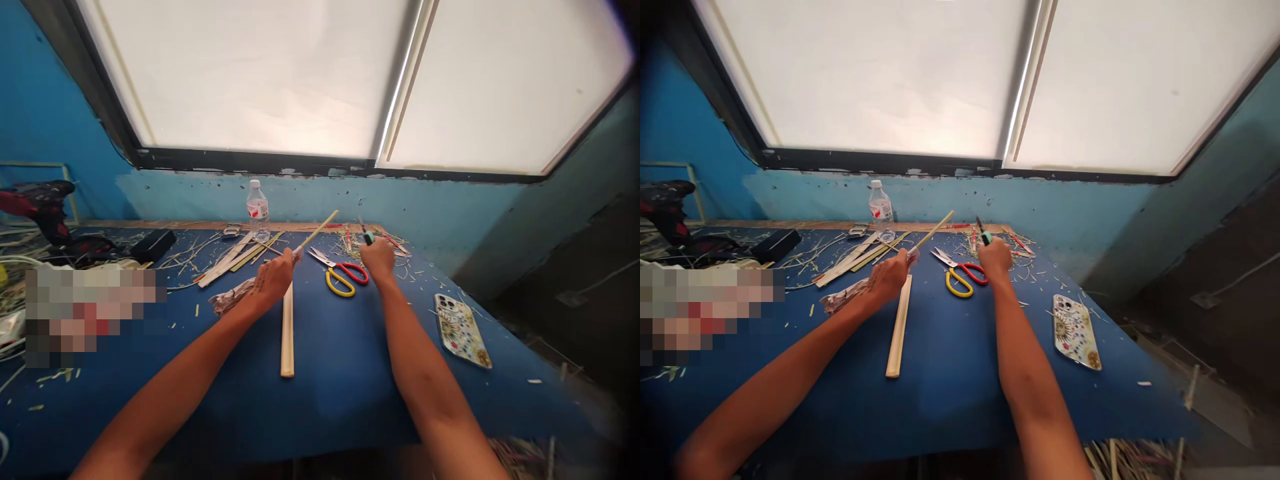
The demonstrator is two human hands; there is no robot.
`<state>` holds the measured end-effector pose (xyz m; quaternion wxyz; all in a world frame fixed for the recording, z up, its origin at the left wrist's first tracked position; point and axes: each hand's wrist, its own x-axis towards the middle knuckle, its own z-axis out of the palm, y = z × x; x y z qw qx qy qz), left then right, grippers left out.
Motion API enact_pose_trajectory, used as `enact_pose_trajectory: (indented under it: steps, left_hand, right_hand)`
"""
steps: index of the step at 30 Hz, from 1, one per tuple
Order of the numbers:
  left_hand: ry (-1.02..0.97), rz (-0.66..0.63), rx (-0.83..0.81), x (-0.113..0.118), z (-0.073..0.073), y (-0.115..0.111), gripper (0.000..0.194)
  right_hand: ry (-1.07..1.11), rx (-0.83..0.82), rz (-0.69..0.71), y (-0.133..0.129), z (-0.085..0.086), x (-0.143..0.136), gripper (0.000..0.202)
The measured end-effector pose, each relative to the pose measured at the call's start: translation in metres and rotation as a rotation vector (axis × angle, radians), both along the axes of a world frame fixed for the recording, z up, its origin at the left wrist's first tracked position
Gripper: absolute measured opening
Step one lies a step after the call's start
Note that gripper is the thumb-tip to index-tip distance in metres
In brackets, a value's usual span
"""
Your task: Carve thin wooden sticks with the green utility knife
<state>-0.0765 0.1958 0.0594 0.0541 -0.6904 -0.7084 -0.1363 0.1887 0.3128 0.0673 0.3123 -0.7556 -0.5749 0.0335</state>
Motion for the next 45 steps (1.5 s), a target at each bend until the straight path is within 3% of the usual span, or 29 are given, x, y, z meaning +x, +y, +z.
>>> enact_pose_trajectory:
  steps: [4, 9, 14, 18, 20, 23, 26, 30, 34, 37, 39, 42, 44, 45]
  left_hand:
    - [0.076, -0.047, -0.007, -0.004, -0.008, 0.004, 0.032]
    - [0.096, -0.063, 0.000, -0.008, -0.010, 0.002, 0.033]
    - [0.077, -0.072, -0.056, 0.000, -0.004, 0.000, 0.032]
    - [0.047, -0.015, -0.019, 0.001, 0.004, -0.006, 0.037]
    - [0.038, 0.008, -0.002, 0.000, 0.007, -0.008, 0.036]
    - [0.047, -0.011, -0.018, -0.002, 0.005, -0.007, 0.034]
    - [0.039, -0.007, -0.047, -0.005, -0.002, -0.003, 0.035]
    - [-0.044, 0.047, -0.062, -0.011, -0.009, 0.000, 0.044]
    - [-0.198, 0.086, -0.067, -0.021, -0.011, 0.009, 0.043]
    - [-0.378, 0.005, -0.043, -0.031, -0.016, 0.020, 0.034]
    - [-0.574, -0.047, -0.051, -0.035, -0.017, 0.025, 0.034]
    - [-0.972, -0.017, -0.134, -0.034, -0.006, 0.022, 0.037]
    - [-1.252, 0.082, -0.167, -0.031, 0.014, 0.011, 0.034]
    - [-1.421, 0.071, -0.185, -0.030, 0.025, 0.003, 0.028]
  right_hand:
    - [-0.078, 0.108, 0.202, -0.012, 0.000, -0.036, 0.028]
    - [-0.181, 0.036, 0.265, -0.017, -0.001, -0.040, 0.024]
    - [-0.226, 0.023, 0.132, -0.006, 0.001, -0.028, 0.029]
    - [-0.031, -0.034, -0.051, 0.002, 0.001, -0.004, 0.032]
    - [-0.002, -0.023, -0.075, 0.002, 0.000, 0.007, 0.031]
    - [-0.024, 0.072, 0.028, -0.002, -0.003, 0.004, 0.027]
    - [-0.052, 0.126, 0.162, -0.009, -0.005, -0.015, 0.025]
    - [-0.064, 0.150, 0.248, -0.025, 0.006, -0.037, 0.024]
    - [0.030, 0.044, 0.398, -0.045, 0.025, -0.043, 0.026]
    - [0.131, -0.182, 0.611, -0.055, 0.030, -0.036, 0.039]
    - [0.192, -0.244, 0.643, -0.061, 0.029, -0.025, 0.047]
    - [0.296, -0.048, 0.512, -0.079, 0.027, 0.000, 0.048]
    - [0.413, 0.143, 0.448, -0.104, 0.030, 0.022, 0.052]
    - [0.484, 0.197, 0.429, -0.120, 0.031, 0.033, 0.056]
